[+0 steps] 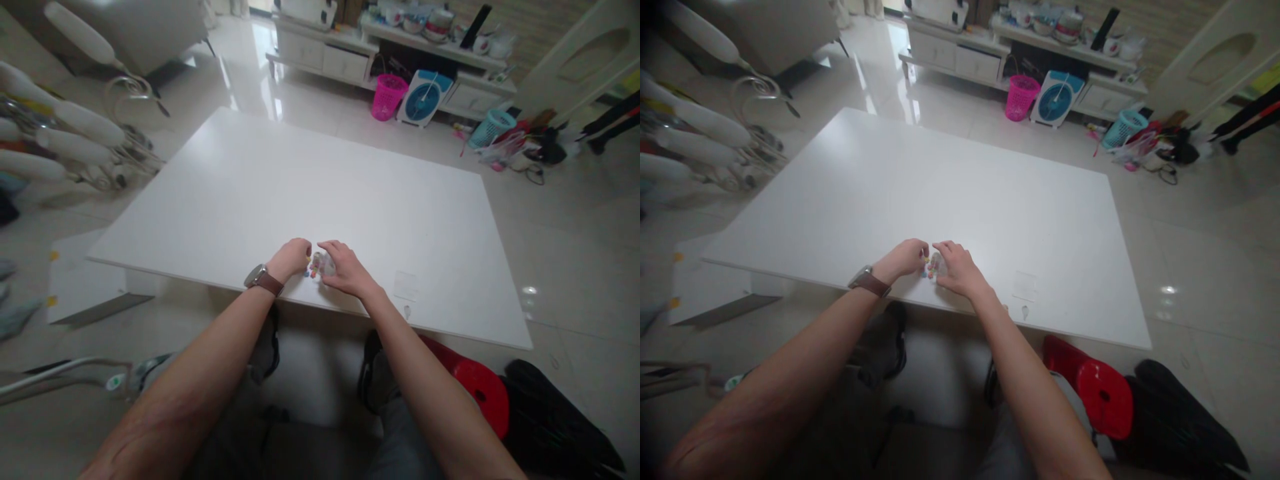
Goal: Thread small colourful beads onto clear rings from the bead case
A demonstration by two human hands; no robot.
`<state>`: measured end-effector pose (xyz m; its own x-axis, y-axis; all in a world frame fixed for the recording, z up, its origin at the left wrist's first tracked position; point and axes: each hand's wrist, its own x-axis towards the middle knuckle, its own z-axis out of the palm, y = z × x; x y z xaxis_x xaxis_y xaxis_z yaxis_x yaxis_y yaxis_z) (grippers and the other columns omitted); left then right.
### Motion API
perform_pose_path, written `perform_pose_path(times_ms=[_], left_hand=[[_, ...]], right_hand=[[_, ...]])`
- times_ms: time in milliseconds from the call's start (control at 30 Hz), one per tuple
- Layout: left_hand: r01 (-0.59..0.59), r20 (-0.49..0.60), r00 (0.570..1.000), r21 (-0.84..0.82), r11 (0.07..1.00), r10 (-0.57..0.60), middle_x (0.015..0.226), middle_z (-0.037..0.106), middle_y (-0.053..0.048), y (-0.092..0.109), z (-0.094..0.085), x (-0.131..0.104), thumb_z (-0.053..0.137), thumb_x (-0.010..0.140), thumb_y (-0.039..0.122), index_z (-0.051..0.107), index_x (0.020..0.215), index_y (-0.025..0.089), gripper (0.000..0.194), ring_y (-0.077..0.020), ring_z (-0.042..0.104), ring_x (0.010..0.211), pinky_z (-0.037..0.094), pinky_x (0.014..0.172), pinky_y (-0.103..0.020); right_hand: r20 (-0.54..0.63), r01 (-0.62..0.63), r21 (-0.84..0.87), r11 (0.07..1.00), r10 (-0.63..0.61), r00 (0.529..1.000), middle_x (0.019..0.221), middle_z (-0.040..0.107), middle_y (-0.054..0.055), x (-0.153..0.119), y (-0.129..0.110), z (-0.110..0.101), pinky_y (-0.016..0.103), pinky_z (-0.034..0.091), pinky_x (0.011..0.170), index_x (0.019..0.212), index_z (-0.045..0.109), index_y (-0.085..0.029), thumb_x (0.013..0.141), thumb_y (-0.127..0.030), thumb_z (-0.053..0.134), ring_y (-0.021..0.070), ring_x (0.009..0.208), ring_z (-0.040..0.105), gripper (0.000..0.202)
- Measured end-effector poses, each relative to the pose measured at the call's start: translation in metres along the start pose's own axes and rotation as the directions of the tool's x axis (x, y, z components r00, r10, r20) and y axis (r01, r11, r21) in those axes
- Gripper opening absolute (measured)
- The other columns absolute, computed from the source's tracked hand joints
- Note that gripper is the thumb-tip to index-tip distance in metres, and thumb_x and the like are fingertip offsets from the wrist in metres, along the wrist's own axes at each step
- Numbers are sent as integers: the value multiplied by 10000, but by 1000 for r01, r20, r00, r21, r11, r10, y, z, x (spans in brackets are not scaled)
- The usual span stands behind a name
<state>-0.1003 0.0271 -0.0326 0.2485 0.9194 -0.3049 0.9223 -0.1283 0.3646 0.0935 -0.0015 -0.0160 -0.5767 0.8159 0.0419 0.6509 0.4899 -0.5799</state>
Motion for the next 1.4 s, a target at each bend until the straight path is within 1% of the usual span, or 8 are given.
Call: perform_pose_path(times_ms=[133, 300, 533, 667, 800, 933, 1167, 1400], left_hand=[[55, 34, 998, -6, 998, -54, 951, 740, -97, -5, -3, -2, 651, 717, 77, 739, 950, 168, 265, -214, 688, 878, 527, 827, -296], [96, 52, 994, -14, 995, -96, 983, 750, -77, -6, -14, -7, 632, 757, 116, 742, 1008, 204, 288, -188, 688, 835, 525, 795, -278], [156, 134, 977, 65, 986, -163, 1073, 741, -118, -20, -31, -8, 603, 842, 262, 716, 1074, 180, 271, -222, 702, 934, 518, 780, -278], [260, 299, 916, 66, 963, -268, 1333, 599, -175, -21, -32, -18, 832, 662, 398, 576, 1320, 227, 726, -224, 715, 820, 548, 671, -295], [270, 324, 896, 146, 952, -304, 1429, 449, -190, -10, -24, -28, 923, 513, 276, 480, 1350, 299, 947, -268, 710, 894, 568, 670, -323], [239, 290, 913, 192, 952, -288, 1402, 421, -205, -5, -18, -34, 868, 551, 160, 441, 1335, 274, 900, -326, 698, 973, 570, 744, -387], [190, 242, 943, 175, 966, -229, 1329, 444, -178, -15, -10, -32, 760, 640, 91, 438, 1327, 245, 774, -274, 703, 918, 550, 787, -362], [183, 198, 957, 150, 971, -211, 1301, 469, -139, -7, -23, -32, 671, 743, 109, 442, 1340, 236, 652, -225, 691, 917, 538, 831, -324]], right_hand=[[-7, 5, -2, 1000, -6, 1000, 1394, 537, 123, 1, -3, -3, 478, 443, 1040, 1420, 481, -227, 756, -191, 696, 300, 1232, 513, 700], [-86, 0, 70, 998, 6, 996, 1307, 524, 118, -8, 4, -19, 428, 447, 1062, 1411, 478, -213, 775, -215, 704, 266, 1198, 533, 675], [-100, -161, 29, 986, 163, 981, 1288, 444, 99, -33, 33, -41, 384, 497, 975, 1419, 466, -244, 706, -177, 685, 252, 1110, 553, 749], [-98, -195, 19, 981, 196, 976, 1278, 430, 98, -46, 44, -44, 384, 502, 967, 1416, 461, -232, 707, -198, 682, 250, 1107, 549, 743], [-81, -232, 21, 972, 233, 969, 1293, 407, 101, -56, 51, -43, 385, 503, 971, 1420, 455, -216, 714, -241, 698, 245, 1106, 553, 747], [-74, -240, 3, 971, 240, 968, 1265, 426, 93, -66, 56, -43, 406, 473, 1024, 1414, 466, -213, 713, -250, 716, 252, 1127, 546, 745], [18, -349, -238, 906, 364, 931, 1279, 525, 126, -82, 59, -43, 498, 444, 973, 1418, 490, -235, 734, -283, 738, 337, 1173, 523, 729], [50, -381, -306, 872, 414, 909, 1348, 538, 125, -94, 71, -43, 493, 425, 961, 1434, 478, -275, 710, -334, 808, 356, 1238, 479, 798]])
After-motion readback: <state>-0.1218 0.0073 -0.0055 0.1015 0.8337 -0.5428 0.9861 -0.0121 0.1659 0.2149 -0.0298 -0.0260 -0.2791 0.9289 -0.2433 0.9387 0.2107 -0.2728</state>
